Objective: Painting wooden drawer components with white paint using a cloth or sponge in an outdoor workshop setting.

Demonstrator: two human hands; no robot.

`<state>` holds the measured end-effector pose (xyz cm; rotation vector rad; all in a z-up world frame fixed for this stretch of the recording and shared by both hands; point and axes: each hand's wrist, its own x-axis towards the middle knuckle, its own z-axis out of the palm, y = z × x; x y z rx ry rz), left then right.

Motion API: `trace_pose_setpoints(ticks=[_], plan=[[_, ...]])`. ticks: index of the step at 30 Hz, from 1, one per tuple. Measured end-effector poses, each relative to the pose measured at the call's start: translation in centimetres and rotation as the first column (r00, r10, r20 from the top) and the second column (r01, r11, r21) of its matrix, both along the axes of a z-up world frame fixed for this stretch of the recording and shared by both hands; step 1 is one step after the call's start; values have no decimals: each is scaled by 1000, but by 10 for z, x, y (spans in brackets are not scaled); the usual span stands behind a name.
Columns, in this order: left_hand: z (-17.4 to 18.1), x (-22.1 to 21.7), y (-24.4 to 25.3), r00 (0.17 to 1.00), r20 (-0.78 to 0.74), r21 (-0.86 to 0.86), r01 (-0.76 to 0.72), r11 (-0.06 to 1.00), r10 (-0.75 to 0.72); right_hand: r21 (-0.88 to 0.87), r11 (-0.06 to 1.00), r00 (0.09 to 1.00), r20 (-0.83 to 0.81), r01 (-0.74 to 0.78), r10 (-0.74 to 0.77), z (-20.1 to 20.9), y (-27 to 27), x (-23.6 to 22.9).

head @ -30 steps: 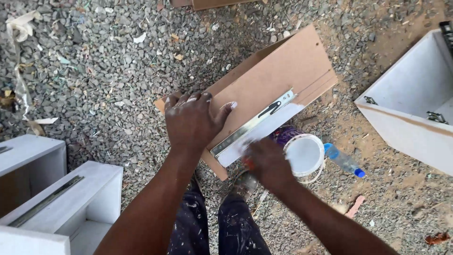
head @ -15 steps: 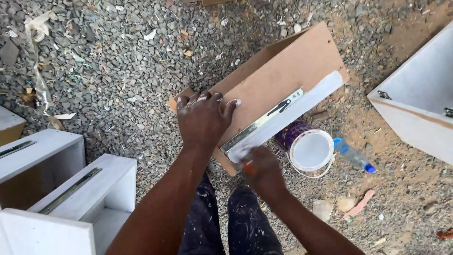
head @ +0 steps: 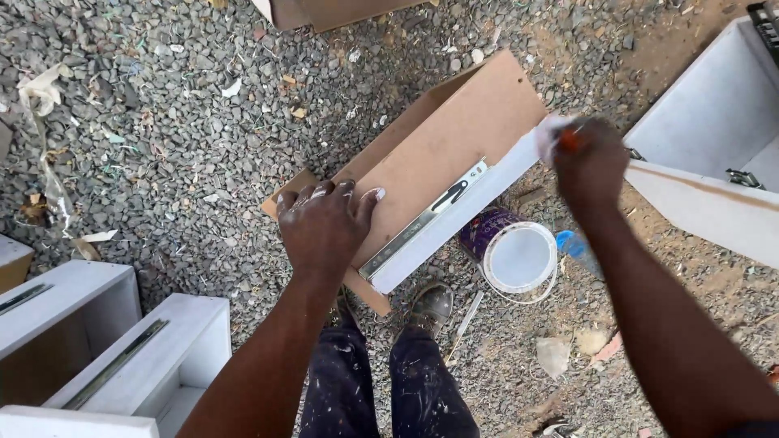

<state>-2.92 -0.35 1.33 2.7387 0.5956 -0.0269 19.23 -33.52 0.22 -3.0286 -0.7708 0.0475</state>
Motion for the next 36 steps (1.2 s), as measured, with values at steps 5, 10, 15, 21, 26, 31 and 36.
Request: trace_pose_setpoints(ticks=[5, 10, 15, 21, 26, 31, 36], plan=[[-1, 5, 1, 999, -37, 29, 4, 1000, -3, 255, 906, 921, -284, 339, -265, 22, 25, -37], [-2, 3, 1, 1000, -10, -10, -20, 1000, 20, 241, 848, 736, -637, 471, -228, 38, 112, -221], [-2, 2, -1, 999, -10, -38, -36, 999, 35, 312, 915, 754, -528, -256, 391, 48, 124, -240], [0, 2, -2, 999, -25, -22, -28, 999, 27, 240, 905, 872, -270, -350, 409, 0, 39, -144], [-2, -2, -1, 998, 62, 8, -14, 1000, 13, 41, 988, 989, -21, -148, 149, -6, -31, 20], [-6, -1, 4, 990, 139, 22, -23, 1000, 19, 244, 948, 972, -169, 203, -165, 26, 3, 73], [3, -1, 7, 975, 219, 22, -29, 999, 24, 252, 840, 764, -590, 480, -260, 20, 118, -12]])
